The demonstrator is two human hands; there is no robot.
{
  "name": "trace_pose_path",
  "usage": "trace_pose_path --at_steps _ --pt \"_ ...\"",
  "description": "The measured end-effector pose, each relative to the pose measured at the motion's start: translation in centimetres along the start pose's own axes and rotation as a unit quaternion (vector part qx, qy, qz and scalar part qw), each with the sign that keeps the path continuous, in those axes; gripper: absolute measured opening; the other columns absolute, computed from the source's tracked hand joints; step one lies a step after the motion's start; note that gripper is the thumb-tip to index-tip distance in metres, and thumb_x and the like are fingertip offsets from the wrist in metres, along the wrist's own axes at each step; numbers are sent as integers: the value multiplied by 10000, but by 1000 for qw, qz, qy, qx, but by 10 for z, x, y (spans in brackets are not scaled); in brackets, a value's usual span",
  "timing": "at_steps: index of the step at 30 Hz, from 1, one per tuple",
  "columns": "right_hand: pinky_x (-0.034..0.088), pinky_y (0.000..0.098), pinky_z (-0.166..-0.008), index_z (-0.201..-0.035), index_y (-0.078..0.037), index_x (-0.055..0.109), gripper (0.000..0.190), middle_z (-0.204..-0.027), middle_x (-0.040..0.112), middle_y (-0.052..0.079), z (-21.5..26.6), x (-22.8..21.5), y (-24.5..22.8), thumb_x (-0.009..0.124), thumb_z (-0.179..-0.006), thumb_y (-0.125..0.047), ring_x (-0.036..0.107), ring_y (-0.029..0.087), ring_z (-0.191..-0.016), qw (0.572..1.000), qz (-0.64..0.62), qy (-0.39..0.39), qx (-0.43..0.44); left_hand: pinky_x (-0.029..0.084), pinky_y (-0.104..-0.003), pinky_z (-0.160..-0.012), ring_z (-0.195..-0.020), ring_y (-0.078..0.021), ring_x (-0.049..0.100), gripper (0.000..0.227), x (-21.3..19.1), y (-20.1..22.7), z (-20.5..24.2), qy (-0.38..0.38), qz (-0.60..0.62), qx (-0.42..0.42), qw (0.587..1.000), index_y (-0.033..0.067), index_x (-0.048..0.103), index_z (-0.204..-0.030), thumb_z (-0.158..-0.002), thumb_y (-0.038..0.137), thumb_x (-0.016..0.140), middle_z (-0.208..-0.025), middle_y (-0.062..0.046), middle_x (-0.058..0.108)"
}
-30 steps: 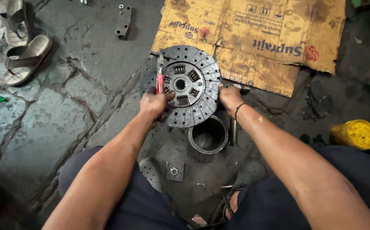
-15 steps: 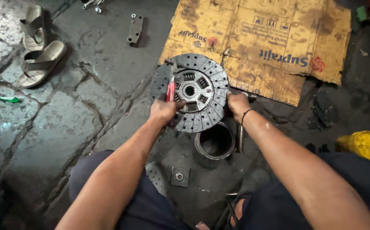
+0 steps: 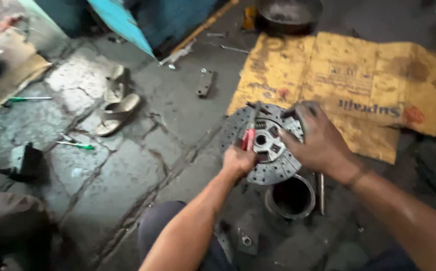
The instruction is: The person uses a hammer and pliers to adjust and repair a clutch plate on the floor of a workshop, eventually assembling and holding up the components.
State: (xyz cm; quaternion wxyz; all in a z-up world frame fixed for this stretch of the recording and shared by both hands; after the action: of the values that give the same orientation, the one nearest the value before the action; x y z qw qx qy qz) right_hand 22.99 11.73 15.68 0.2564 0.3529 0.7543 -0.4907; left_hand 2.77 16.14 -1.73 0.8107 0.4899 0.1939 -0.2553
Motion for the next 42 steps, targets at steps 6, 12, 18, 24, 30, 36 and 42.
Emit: trace_pose_path --at_steps 6,12,18,24,30,36,42 --pt "543 452 -856 -1268 -109 600 530 -1148 625 164 41 -11 -40 751 -820 -351 650 365 -1015 979 80 -188 -11 552 -461 -901 -1076 -375 704 599 -48 51 80 19 -17 121 992 146 675 -1269 -684 266 726 -1105 -203 739" --pt "575 380 -733 -1039 -98 699 291 -1007 722 92 56 -59 -177 772 -783 -217 725 312 -880 977 -66 -71 -190 543 -476 -908 -1059 -391 694 544 -107 63 113 65 -122 190 972 122 664 -1231 -726 307 745 -1094 -211 733" --pt "579 374 -772 -1053 -61 642 229 -994 677 110 103 -117 -357 772 -872 -112 717 267 -910 845 -271 68 -456 527 -511 -886 -1029 -396 687 483 -123 42 112 115 -124 177 970 125 677 -1236 -778 266 730 -1081 -197 735" --pt "547 395 -726 -1097 -111 673 235 -953 696 64 135 -104 -372 795 -924 -211 742 213 -888 812 -275 72 -509 508 -552 -860 -994 -403 679 413 -98 43 126 206 -108 153 960 128 692 -1243 -840 218 712 -1065 -181 737" --pt "200 444 -1338 -1659 -11 79 1226 -1733 137 258 11 -29 -201 827 -829 -515 159 385 -1637 950 -111 26 -290 528 -509 -869 -1038 -438 660 607 -137 26 124 138 -169 214 952 85 618 -1259 -681 228 734 -1062 -246 706" --pt "262 493 -1280 -1603 16 179 1159 -1646 208 304 11 -92 -38 799 -756 -474 215 463 -1573 981 114 83 -135 532 -490 -907 -1079 -408 676 587 -136 30 109 102 -184 176 962 132 665 -1261 -678 196 685 -1089 -224 725" --pt "383 461 -1159 -1529 -13 290 1004 -1543 345 296 33 -53 48 785 -769 -444 384 449 -1428 991 87 8 97 538 -480 -888 -1056 -399 667 689 -94 59 103 33 -185 192 963 92 638 -1223 -573 238 814 -1106 -196 694"
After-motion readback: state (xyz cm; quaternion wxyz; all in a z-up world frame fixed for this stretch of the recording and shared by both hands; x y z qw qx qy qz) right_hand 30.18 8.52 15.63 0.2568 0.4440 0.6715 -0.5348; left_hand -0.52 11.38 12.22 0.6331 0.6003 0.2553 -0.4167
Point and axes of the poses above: each hand's wrist, its own z-axis away from the middle knuckle, its own x-axis out of the palm, y = z × x, the point moved 9 cm from there along -z, towards the middle knuckle
